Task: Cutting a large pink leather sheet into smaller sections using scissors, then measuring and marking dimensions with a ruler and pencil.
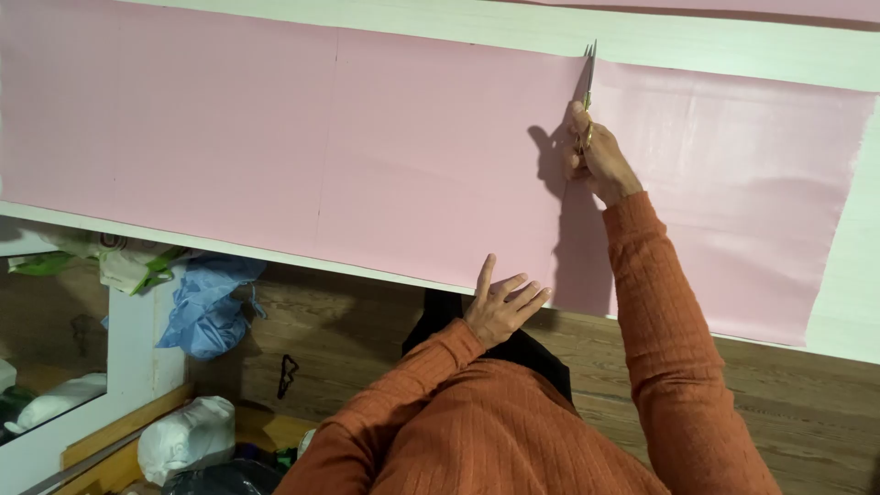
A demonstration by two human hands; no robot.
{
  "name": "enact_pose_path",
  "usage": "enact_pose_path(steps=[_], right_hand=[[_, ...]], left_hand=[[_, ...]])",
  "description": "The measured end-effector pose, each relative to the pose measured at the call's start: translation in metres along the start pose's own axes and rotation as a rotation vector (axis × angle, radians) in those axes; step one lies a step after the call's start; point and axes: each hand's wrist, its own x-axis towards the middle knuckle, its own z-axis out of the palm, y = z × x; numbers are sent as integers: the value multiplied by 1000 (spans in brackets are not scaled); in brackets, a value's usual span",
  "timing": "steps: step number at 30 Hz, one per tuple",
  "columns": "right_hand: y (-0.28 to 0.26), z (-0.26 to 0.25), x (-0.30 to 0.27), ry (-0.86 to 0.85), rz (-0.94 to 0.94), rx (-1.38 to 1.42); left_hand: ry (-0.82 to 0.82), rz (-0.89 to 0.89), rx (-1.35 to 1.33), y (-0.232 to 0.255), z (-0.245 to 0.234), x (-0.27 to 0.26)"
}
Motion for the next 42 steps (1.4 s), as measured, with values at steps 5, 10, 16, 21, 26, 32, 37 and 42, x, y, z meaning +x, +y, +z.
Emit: enact_pose_path(steps=[5, 10, 16, 21, 26, 32, 37, 42], right_hand=[[-8, -3, 22, -22, -27, 45], [-4, -8, -10, 23, -94, -102], [61, -48, -98, 215, -360, -278], [63, -69, -174, 577, -271, -663], [99, -111, -178, 654, -305, -920], [100, -135, -168, 677, -430, -797], [81, -79, -193, 622, -228, -604], [98, 28, -223, -217, 2, -315]], left_hand=[[9, -6, -102, -8, -8, 3], [-11, 13, 66, -11, -4, 7], [-35, -10, 42, -7, -8, 11], [-92, -16, 80, -5, 1, 30], [-211, -19, 107, 7, -1, 55], [-160, 8, -81, 2, -24, 59], [28, 13, -38, -69, -58, 7], [223, -192, -48, -175, -96, -76]])
